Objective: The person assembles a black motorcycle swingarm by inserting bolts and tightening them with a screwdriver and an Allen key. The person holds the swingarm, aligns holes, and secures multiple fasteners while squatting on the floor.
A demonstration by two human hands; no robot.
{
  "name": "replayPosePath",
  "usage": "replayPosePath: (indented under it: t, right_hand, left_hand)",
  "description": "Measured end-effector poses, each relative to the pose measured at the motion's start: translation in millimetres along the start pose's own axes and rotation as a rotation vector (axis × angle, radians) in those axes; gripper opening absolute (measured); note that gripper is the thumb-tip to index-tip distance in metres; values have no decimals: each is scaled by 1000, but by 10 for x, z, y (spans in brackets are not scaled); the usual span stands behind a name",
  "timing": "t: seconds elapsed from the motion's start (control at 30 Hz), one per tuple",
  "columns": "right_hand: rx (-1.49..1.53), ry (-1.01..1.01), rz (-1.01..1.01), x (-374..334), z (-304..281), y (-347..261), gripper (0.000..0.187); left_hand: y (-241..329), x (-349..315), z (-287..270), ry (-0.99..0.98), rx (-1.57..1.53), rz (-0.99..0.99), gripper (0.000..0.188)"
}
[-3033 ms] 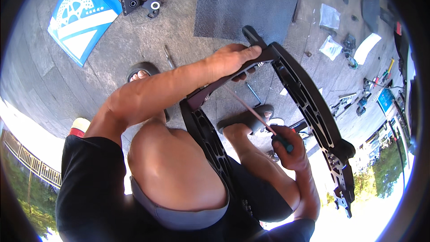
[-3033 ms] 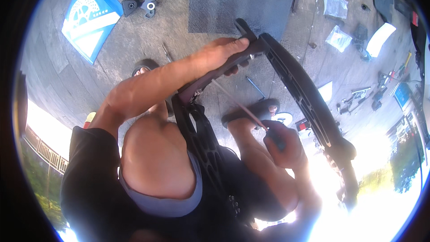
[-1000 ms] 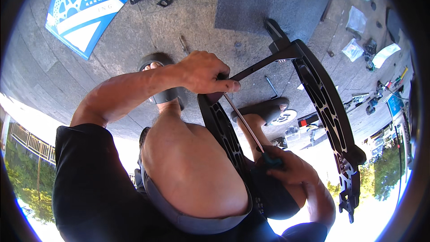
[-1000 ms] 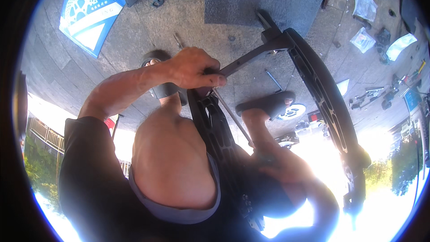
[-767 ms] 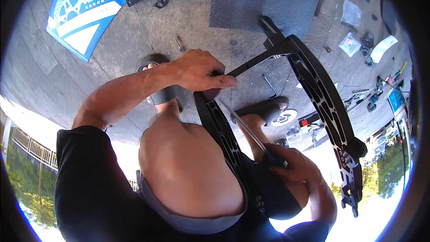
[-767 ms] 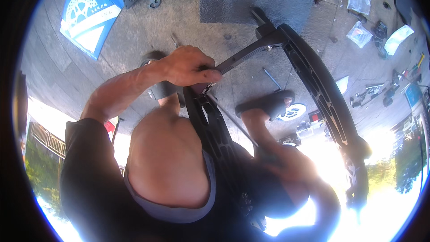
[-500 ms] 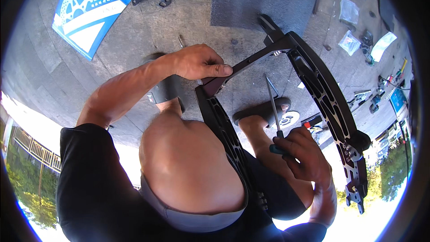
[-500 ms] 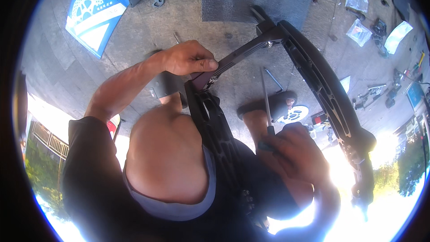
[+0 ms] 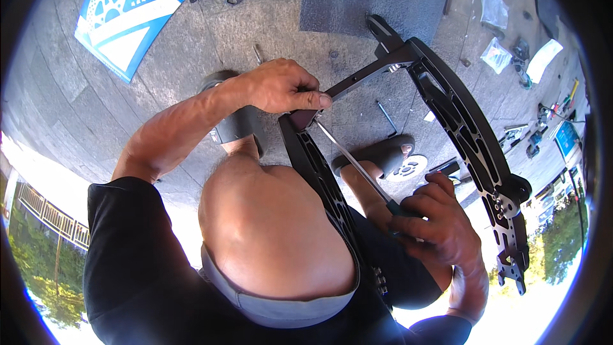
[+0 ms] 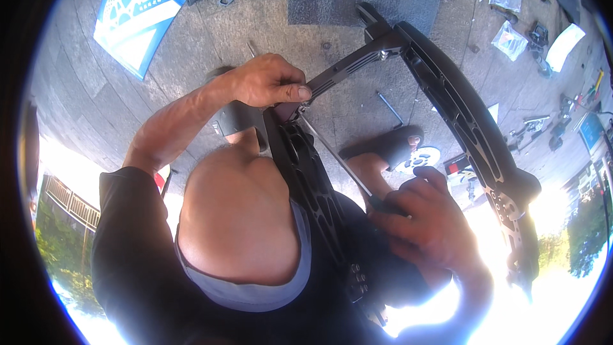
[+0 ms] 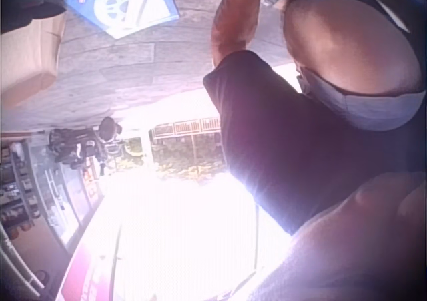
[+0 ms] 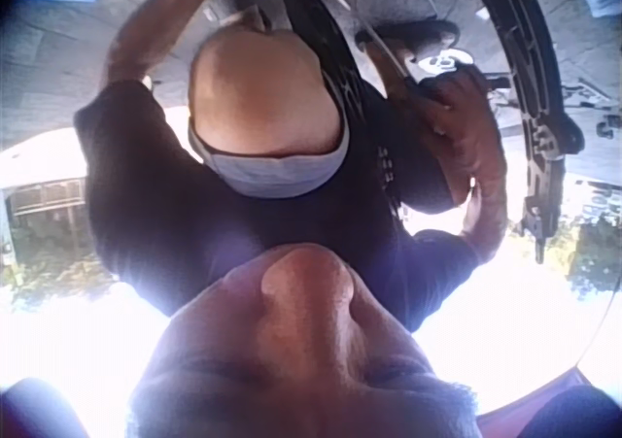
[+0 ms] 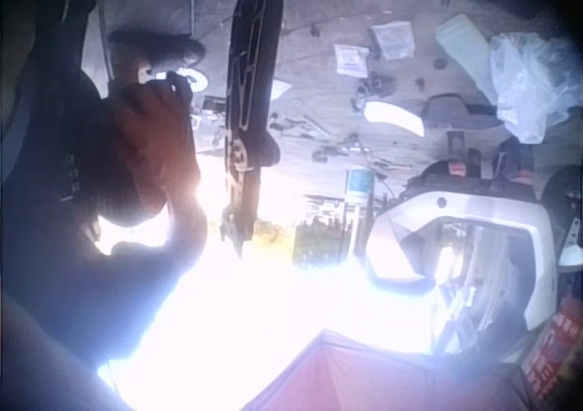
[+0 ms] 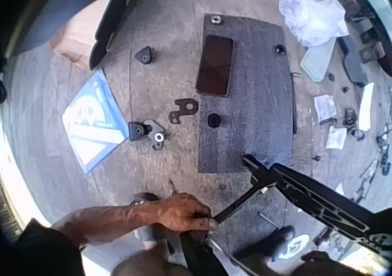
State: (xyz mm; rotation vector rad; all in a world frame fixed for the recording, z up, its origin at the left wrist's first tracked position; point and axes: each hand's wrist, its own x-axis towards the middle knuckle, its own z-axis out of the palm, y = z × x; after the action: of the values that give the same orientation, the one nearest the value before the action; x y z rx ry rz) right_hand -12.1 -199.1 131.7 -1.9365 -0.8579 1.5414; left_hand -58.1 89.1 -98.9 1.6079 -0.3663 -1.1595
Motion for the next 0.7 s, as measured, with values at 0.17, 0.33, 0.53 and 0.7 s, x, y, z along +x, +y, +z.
replayPosePath:
  t: [0.17,0.33,0.53,0.7]
  right_hand:
    - [-17,-10,21,-11,16,-18,51]
    - [-19,2,34,-20,-11,-43,52]
    - [-375,72,19,-60,177,-59,45]
    - [-537,40,-75,-78,354,77,39]
  left_hand:
    - [-13,9,-13,-14,13,-12,64]
    - [-2,9,0,-7,28,-14,64]
    - [20,16,-77,-59,-58,-161,78]
    - [22,20,-98,-73,-82,-186,76]
